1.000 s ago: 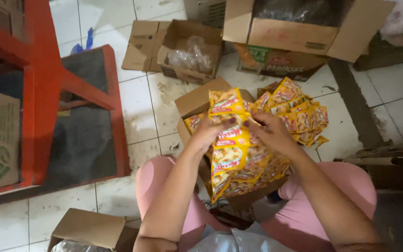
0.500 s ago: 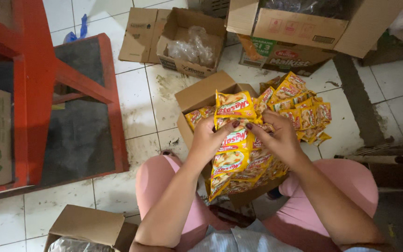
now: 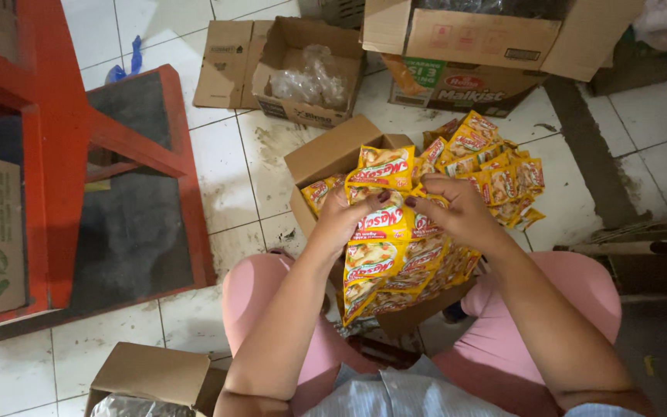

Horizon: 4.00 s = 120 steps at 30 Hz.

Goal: The person packs seasoning packets into a cardboard box by hand while sitting on the tiled floor of a storage room.

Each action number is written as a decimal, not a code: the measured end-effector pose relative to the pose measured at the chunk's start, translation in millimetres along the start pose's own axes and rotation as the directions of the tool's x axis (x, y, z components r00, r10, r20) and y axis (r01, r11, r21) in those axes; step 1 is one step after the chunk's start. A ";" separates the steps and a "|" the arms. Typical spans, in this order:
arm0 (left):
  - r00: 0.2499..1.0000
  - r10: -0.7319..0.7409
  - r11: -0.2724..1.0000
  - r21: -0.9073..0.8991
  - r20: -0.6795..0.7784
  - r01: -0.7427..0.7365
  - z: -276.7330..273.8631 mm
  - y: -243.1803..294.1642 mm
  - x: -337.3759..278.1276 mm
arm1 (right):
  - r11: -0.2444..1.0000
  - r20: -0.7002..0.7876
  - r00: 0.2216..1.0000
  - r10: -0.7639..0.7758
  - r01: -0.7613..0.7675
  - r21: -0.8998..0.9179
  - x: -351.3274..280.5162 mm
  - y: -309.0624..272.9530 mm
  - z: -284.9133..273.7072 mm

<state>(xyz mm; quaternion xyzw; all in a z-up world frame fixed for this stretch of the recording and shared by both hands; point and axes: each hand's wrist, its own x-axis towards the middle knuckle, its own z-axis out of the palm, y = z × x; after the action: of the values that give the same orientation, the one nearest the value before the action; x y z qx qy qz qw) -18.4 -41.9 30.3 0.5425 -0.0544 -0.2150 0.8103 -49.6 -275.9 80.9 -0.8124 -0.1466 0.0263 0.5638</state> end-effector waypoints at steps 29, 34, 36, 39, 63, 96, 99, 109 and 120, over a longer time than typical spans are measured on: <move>0.996 -0.085 0.993 0.086 -0.019 0.086 -1.7 21.1 -5.1 | 0.993 -0.036 0.998 0.054 -0.057 -0.102 0.1 -4.6 9.3; 1.000 0.002 0.999 0.034 -0.031 -0.001 -0.7 10.3 -4.4 | 0.985 -0.023 0.987 0.158 -0.159 -0.067 3.4 -1.9 7.1; 0.999 0.021 1.000 0.024 -0.026 -0.021 -2.2 3.5 -3.2 | 0.985 -0.031 0.990 0.135 -0.138 -0.103 4.5 4.0 6.5; 0.999 0.011 1.000 0.014 -0.037 -0.010 -5.4 -5.7 0.8 | 0.997 -0.041 0.997 0.066 -0.067 -0.028 2.7 11.7 6.8; 0.996 -0.074 0.997 0.020 0.041 0.074 -15.4 8.1 5.7 | 0.951 0.128 0.943 0.308 -0.303 -0.064 6.7 24.5 -0.8; 0.998 0.009 0.998 0.060 0.056 -0.013 -18.7 -35.4 15.1 | 0.927 0.072 0.961 0.267 -0.276 0.255 3.5 41.9 7.4; 0.998 0.034 0.999 0.033 0.049 -0.035 -21.4 -43.6 17.5 | 0.930 0.064 0.965 0.256 -0.264 0.257 2.7 44.5 6.3; 1.000 -0.002 0.993 0.118 -0.019 0.004 -6.3 -13.7 12.4 | 0.939 0.020 0.971 0.239 -0.236 0.252 8.1 43.3 2.0; 0.965 0.248 0.851 0.494 -0.086 -0.175 -1.6 -32.4 11.2 | 0.973 -0.138 0.966 0.218 -0.225 -0.041 11.5 35.6 -9.1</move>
<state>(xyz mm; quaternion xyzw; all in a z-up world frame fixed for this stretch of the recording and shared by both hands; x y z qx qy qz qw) -17.1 -55.4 -1.2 0.7322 -0.1062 -0.0638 0.6698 -29.3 -292.5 52.6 -0.8391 -0.0177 0.0310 0.5429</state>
